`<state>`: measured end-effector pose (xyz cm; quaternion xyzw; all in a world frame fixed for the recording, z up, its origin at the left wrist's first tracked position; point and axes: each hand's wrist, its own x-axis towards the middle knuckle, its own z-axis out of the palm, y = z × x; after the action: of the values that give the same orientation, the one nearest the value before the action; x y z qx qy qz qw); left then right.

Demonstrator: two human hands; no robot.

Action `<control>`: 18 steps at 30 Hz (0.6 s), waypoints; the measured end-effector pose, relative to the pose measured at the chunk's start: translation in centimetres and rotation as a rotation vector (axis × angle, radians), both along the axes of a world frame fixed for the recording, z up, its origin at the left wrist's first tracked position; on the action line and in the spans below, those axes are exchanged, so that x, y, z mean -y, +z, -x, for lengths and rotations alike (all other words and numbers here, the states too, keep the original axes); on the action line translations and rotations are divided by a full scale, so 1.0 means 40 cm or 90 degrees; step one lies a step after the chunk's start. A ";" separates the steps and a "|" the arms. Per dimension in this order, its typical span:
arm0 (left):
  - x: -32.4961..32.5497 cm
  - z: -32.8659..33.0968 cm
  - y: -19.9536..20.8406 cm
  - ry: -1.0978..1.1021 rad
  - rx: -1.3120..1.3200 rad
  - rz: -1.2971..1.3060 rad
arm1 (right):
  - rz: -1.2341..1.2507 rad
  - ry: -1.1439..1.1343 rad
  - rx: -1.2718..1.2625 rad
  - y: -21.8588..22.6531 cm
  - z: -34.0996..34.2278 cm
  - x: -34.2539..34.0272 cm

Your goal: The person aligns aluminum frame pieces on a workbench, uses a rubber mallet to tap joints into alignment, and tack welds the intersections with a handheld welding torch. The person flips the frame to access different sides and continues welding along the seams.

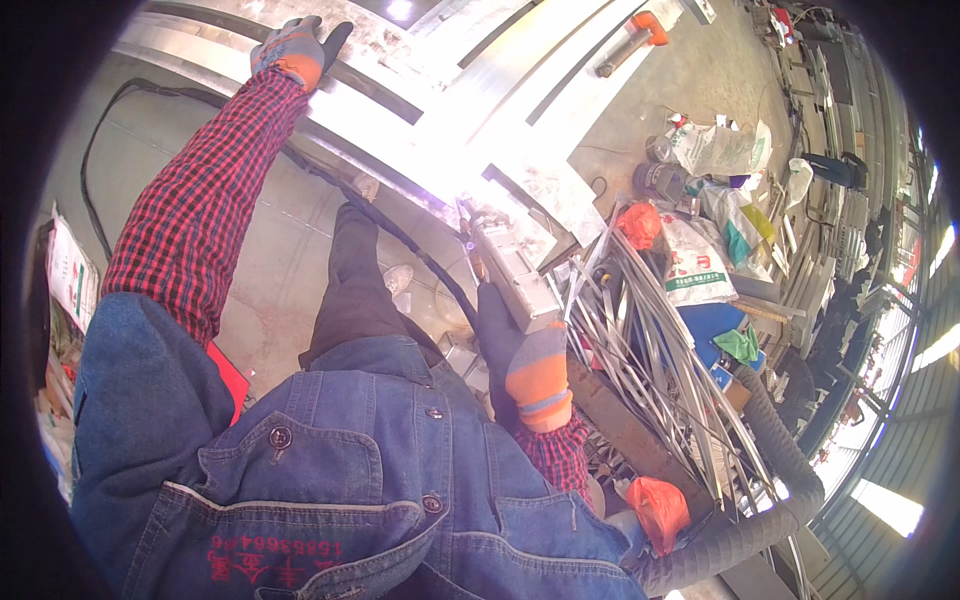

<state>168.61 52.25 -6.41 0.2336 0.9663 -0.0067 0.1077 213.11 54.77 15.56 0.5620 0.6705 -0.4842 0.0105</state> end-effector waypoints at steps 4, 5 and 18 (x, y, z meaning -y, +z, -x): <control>0.000 0.004 -0.009 0.005 -0.014 -0.005 | -0.040 0.011 -0.041 -0.001 0.002 0.006; 0.000 0.005 -0.010 0.005 -0.012 -0.003 | -0.043 0.017 -0.040 -0.001 0.001 0.005; 0.003 0.007 -0.008 0.006 -0.011 -0.019 | 0.011 0.032 0.048 0.008 -0.034 0.005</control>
<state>168.33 52.14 -6.74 0.2304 0.9683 0.0065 0.0959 214.47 54.58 15.88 0.5626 0.6794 -0.4680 0.0532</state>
